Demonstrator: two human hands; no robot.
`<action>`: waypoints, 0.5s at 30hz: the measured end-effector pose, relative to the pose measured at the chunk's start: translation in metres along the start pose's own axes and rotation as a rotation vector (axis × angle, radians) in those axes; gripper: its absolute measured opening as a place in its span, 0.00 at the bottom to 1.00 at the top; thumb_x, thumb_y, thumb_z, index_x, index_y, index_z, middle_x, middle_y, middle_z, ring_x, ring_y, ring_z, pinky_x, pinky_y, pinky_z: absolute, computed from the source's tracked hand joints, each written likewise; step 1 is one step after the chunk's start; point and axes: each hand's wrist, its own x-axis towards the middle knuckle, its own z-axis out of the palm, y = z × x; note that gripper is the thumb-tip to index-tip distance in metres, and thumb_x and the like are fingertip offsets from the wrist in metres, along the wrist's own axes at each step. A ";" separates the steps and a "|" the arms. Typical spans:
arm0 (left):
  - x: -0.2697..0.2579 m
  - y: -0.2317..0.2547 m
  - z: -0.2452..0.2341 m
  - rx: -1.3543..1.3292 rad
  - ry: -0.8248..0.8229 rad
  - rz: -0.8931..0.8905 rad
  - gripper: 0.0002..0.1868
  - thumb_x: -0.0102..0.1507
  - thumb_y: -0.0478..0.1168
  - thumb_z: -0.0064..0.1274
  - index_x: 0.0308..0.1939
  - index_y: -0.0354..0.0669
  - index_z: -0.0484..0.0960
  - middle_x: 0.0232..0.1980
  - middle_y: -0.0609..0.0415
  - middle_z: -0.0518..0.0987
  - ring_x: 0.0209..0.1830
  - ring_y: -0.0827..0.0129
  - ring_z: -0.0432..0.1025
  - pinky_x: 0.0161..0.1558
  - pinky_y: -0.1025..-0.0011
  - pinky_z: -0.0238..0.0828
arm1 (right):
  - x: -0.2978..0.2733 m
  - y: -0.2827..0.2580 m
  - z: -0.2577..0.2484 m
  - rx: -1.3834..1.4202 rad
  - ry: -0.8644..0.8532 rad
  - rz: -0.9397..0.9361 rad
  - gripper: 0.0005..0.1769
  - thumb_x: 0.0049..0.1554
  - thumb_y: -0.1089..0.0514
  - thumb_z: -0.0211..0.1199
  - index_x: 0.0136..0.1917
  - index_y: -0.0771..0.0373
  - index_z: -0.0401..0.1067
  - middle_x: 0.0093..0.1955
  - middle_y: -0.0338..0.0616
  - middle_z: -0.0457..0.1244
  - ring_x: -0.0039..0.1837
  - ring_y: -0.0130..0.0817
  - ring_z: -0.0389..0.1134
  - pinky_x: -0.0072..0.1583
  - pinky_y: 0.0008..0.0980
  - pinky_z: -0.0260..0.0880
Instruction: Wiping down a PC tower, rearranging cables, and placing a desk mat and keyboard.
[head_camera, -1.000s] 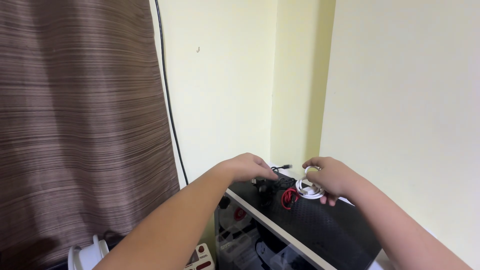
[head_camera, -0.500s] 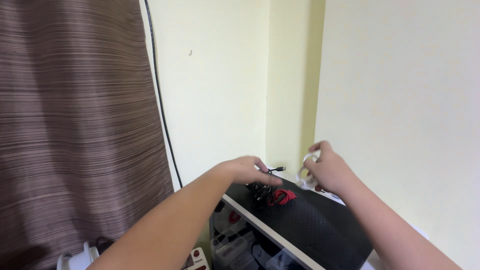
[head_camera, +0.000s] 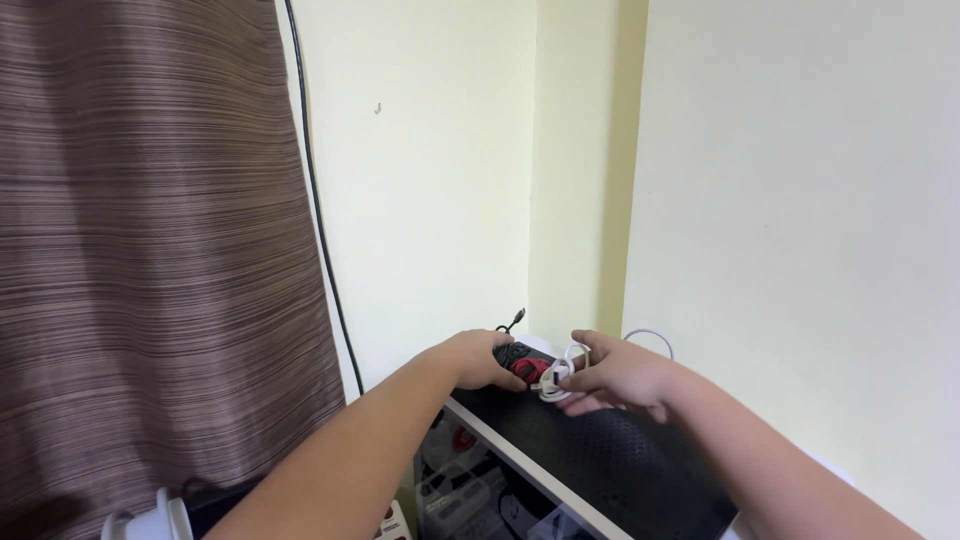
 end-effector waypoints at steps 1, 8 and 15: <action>0.004 -0.003 0.001 -0.001 0.016 0.013 0.54 0.46 0.63 0.70 0.72 0.48 0.70 0.67 0.45 0.75 0.67 0.56 0.69 0.66 0.61 0.65 | 0.005 0.003 -0.001 -0.112 0.039 -0.036 0.56 0.55 0.63 0.66 0.81 0.62 0.30 0.63 0.64 0.65 0.51 0.43 0.74 0.51 0.34 0.81; -0.035 0.021 -0.032 -0.206 -0.076 -0.111 0.49 0.48 0.58 0.68 0.71 0.53 0.69 0.65 0.41 0.76 0.67 0.53 0.70 0.66 0.62 0.64 | -0.010 -0.011 0.008 -0.283 0.237 0.055 0.48 0.55 0.62 0.66 0.82 0.60 0.43 0.65 0.60 0.63 0.51 0.40 0.72 0.50 0.35 0.80; -0.020 0.003 -0.035 -0.219 -0.154 -0.106 0.37 0.50 0.51 0.60 0.66 0.61 0.79 0.64 0.51 0.79 0.65 0.54 0.73 0.63 0.58 0.69 | 0.008 0.000 0.010 -0.537 0.082 -0.102 0.24 0.55 0.61 0.64 0.65 0.62 0.73 0.51 0.44 0.72 0.46 0.29 0.75 0.50 0.26 0.78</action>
